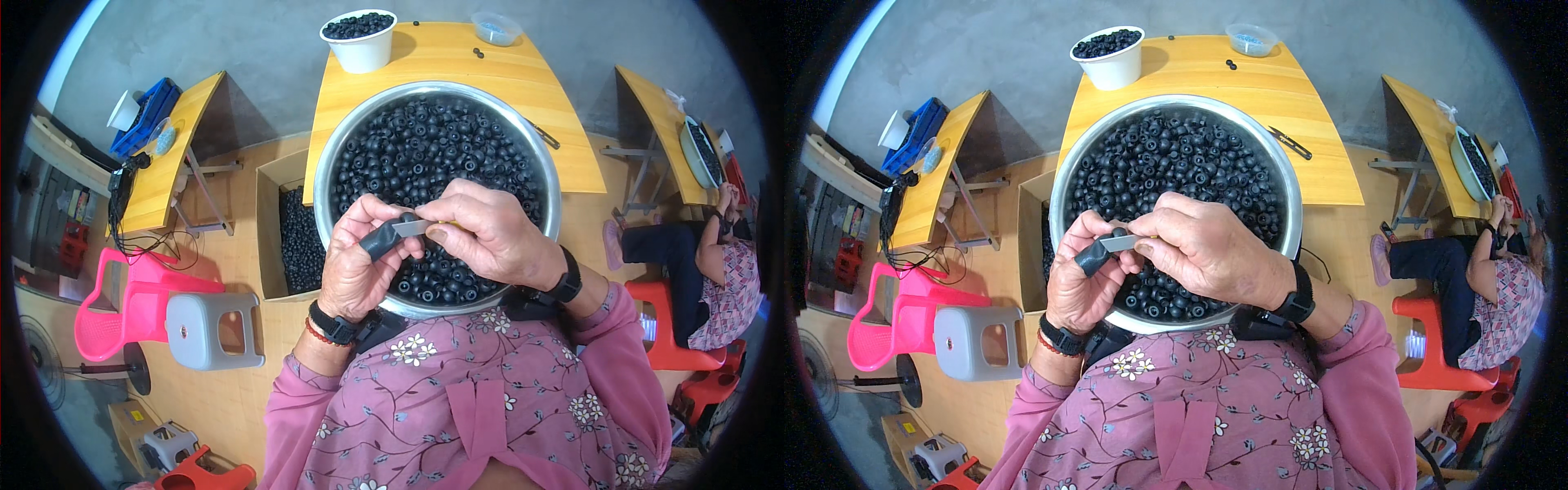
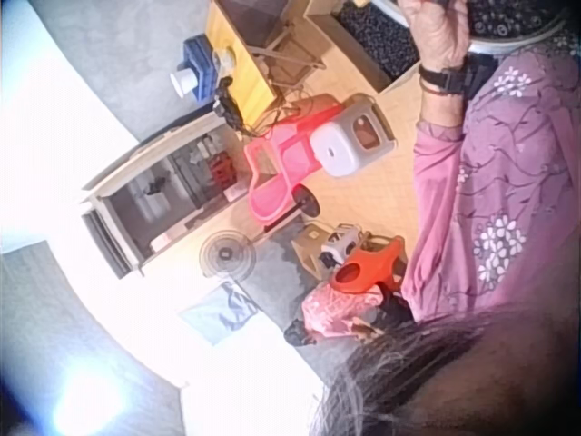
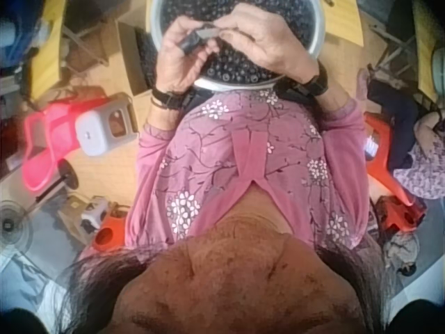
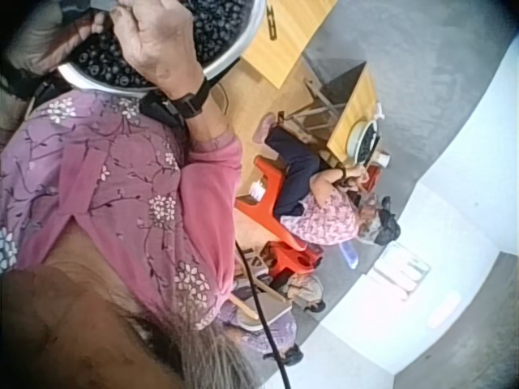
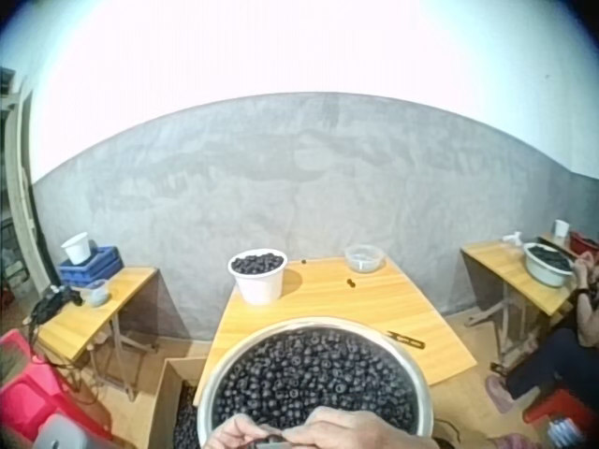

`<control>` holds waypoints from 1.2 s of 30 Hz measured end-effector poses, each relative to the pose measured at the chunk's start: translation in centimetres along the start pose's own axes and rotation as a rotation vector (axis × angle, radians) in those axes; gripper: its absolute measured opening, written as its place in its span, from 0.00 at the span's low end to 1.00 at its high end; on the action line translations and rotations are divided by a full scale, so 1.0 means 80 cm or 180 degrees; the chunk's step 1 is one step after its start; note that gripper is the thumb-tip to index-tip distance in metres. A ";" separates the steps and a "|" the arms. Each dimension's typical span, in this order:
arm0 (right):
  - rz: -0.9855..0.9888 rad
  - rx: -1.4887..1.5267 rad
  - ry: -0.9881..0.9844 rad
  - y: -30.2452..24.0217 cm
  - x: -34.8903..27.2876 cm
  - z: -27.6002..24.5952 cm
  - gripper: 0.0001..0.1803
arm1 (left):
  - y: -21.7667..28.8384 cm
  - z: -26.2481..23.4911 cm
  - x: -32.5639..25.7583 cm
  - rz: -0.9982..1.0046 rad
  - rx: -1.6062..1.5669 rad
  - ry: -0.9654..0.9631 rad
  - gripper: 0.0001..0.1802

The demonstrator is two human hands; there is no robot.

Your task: The person is using a small blade and a finger stall to clean or sort blueberries in a large bowl.

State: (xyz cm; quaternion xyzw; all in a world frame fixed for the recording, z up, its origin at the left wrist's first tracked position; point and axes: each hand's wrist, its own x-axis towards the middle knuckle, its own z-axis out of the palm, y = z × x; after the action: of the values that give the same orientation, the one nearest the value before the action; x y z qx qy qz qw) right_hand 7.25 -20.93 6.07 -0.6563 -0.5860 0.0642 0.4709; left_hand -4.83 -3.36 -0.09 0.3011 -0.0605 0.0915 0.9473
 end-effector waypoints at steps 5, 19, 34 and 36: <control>-0.0095 -0.0092 0.0026 0.001 0.001 0.000 0.11 | -0.001 0.000 0.000 0.0028 0.0003 -0.0007 0.08; 0.0312 -0.0478 0.0235 0.025 0.009 -0.012 0.08 | 0.000 0.011 0.001 0.0180 0.0361 -0.0196 0.06; 0.0598 0.0699 0.0207 -0.005 0.011 -0.004 0.10 | 0.003 0.007 -0.001 -0.0126 -0.0020 0.0053 0.07; 0.0440 0.0666 0.0124 -0.005 0.013 -0.001 0.08 | 0.003 0.007 -0.002 -0.0114 -0.0025 0.0078 0.07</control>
State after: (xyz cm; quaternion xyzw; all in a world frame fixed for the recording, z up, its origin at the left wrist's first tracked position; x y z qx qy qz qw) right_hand 7.35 -20.15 6.85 -0.6436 -0.5202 0.1445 0.5425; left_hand -5.04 -3.53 0.49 0.2972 -0.0438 0.0780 0.9506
